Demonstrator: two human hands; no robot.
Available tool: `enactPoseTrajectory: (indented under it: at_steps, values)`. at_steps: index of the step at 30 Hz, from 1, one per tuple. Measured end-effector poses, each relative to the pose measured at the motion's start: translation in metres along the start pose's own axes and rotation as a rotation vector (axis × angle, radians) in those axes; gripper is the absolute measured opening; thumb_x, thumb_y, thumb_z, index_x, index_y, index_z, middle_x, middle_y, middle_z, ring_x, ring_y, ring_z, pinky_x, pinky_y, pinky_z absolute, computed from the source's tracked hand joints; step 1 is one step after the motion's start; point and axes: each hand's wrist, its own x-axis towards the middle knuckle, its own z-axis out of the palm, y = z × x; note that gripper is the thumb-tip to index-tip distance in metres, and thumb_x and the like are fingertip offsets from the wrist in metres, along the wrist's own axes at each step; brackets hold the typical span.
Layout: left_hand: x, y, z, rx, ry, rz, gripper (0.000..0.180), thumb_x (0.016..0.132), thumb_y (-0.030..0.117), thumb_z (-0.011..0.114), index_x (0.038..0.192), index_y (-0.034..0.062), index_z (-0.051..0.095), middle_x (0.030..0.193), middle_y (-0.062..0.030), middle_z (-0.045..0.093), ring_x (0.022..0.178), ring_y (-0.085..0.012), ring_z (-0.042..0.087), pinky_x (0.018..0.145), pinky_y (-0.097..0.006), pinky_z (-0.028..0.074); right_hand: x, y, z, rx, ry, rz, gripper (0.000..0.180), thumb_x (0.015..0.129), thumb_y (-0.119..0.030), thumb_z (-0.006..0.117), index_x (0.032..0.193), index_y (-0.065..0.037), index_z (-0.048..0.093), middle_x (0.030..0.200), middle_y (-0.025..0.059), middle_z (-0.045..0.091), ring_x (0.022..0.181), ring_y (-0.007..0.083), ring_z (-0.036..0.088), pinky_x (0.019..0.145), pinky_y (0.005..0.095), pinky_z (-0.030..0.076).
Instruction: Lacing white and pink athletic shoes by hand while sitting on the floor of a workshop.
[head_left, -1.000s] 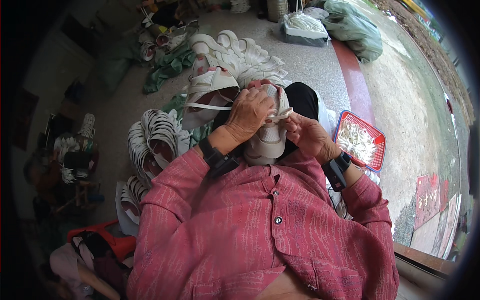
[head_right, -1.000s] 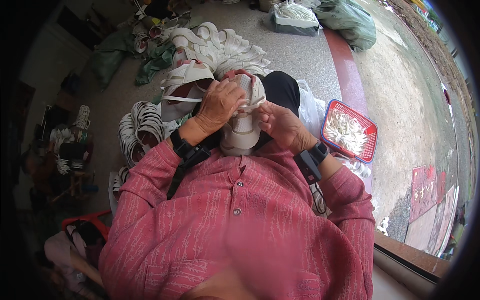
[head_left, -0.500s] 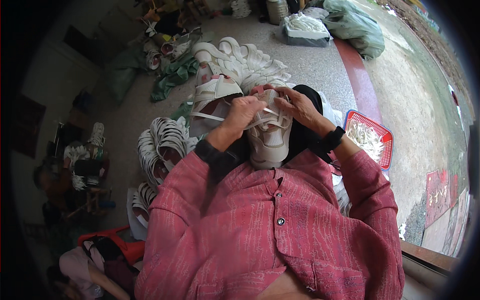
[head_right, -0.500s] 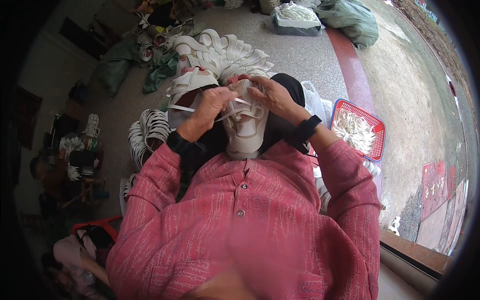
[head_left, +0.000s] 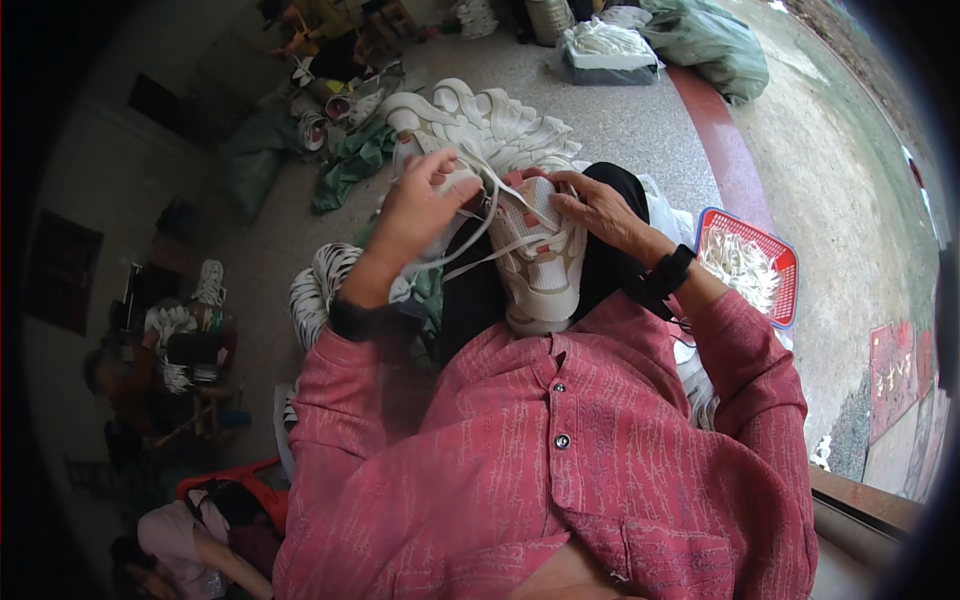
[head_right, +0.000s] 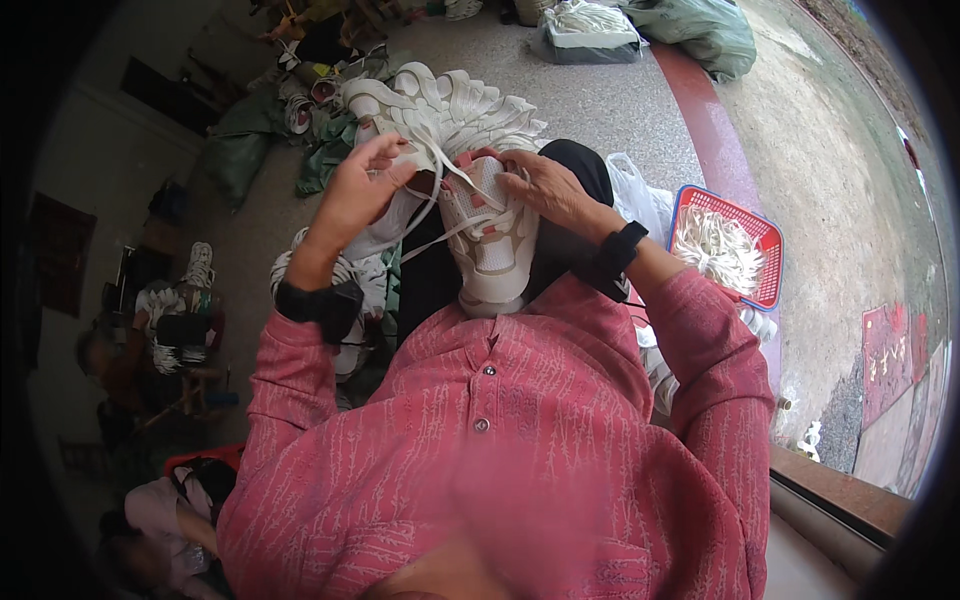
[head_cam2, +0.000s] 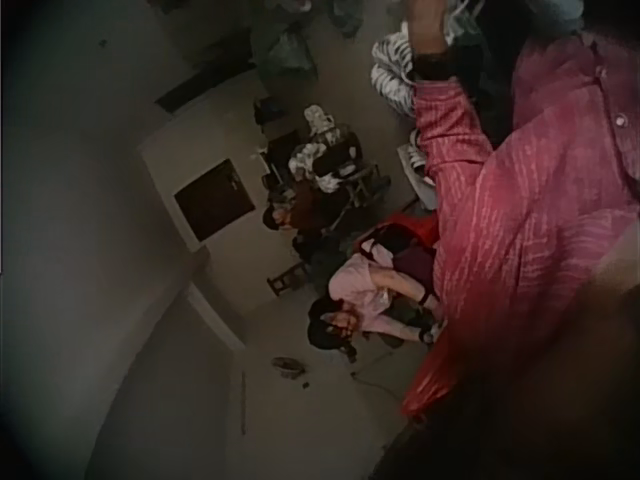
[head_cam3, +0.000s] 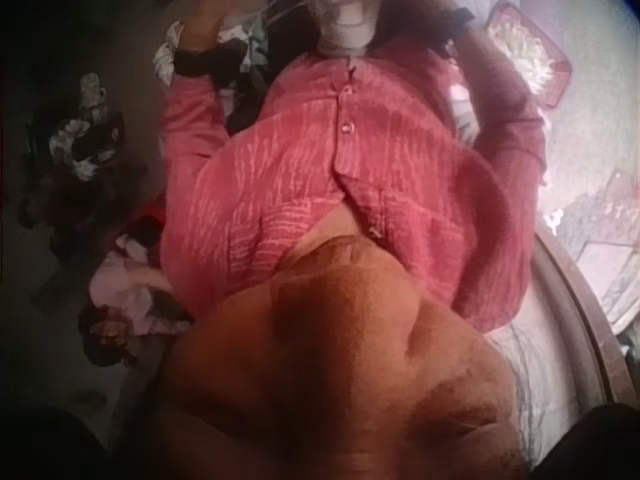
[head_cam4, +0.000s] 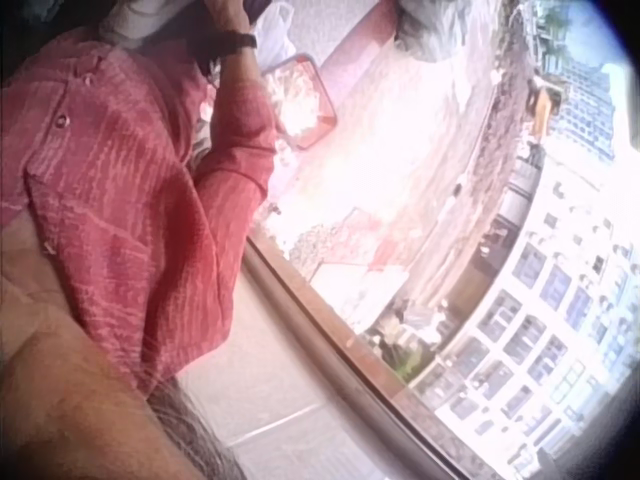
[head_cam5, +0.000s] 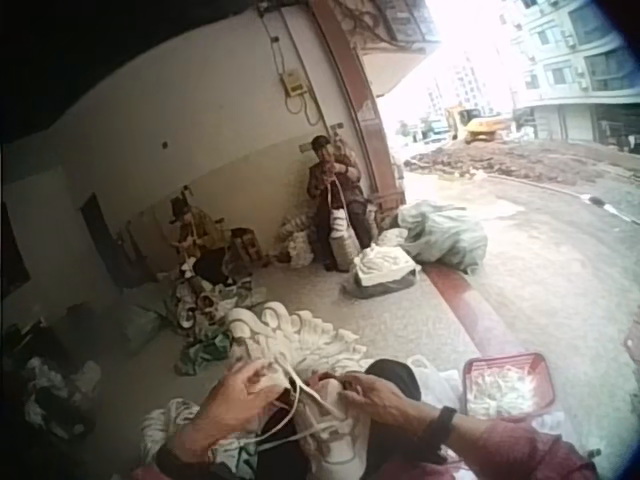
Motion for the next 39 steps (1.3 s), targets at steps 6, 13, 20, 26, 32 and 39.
enactPoseTrajectory:
  at_steps: [6,13,20,26,32,39]
  values:
    - [-0.019,0.013,0.051,0.04,-0.111,0.048,0.029,0.091,0.025,0.063,0.108,0.0014,0.061,0.101,-0.0167,0.064,0.093,-0.0344,0.064,0.08,-0.042,0.051,0.005,0.009,0.001,0.172,0.009,0.08,0.059,0.097,-0.047,0.056,0.131,0.001,0.052,0.122,0.0134,0.059,0.111,0.0204,0.056,0.093,0.0327,0.045]
    - [-0.019,-0.016,0.056,0.403,-0.374,-0.233,0.053,0.102,0.045,0.04,0.109,-0.0024,0.062,0.094,-0.0248,0.064,0.095,-0.0413,0.06,0.085,-0.045,0.047,0.036,0.008,0.016,0.429,0.098,0.12,0.064,0.096,-0.052,0.053,0.132,0.002,0.053,0.124,0.0148,0.059,0.11,0.0195,0.056,0.096,0.0291,0.044]
    - [-0.014,-0.027,0.074,-0.51,-0.26,-0.489,0.062,0.1,0.057,0.041,0.115,0.0016,0.065,0.113,-0.0069,0.066,0.103,-0.0169,0.058,0.095,-0.031,0.043,0.039,0.011,0.022,0.293,0.038,0.073,0.05,0.098,-0.043,0.052,0.117,0.002,0.064,0.105,0.0123,0.067,0.098,0.0185,0.061,0.09,0.0296,0.047]
    - [0.008,-0.044,0.084,-1.027,-0.302,-0.489,0.058,0.098,0.055,0.048,0.114,0.0014,0.065,0.113,-0.0051,0.066,0.101,-0.0124,0.06,0.091,-0.027,0.047,0.024,0.011,0.024,0.377,0.09,0.064,0.04,0.098,-0.03,0.057,0.119,0.003,0.062,0.105,0.0115,0.068,0.097,0.0151,0.06,0.087,0.0278,0.047]
    - [0.048,-0.077,0.085,-0.913,-0.377,-0.458,0.062,0.096,0.055,0.053,0.121,-0.002,0.059,0.114,-0.013,0.066,0.105,-0.0177,0.064,0.096,-0.03,0.049,0.005,-0.011,0.033,0.455,0.125,-0.054,0.038,0.099,-0.025,0.058,0.124,0.003,0.058,0.108,0.0105,0.068,0.102,0.0137,0.06,0.09,0.0257,0.047]
    - [0.048,-0.056,0.084,-1.096,-0.616,-0.381,0.056,0.1,0.046,0.05,0.13,-0.0014,0.054,0.129,-0.0119,0.059,0.117,-0.016,0.057,0.103,-0.029,0.044,0.032,0.011,0.034,0.187,0.193,0.018,0.038,0.1,-0.03,0.054,0.124,-0.001,0.058,0.106,0.0144,0.068,0.098,0.0171,0.063,0.087,0.0299,0.049]
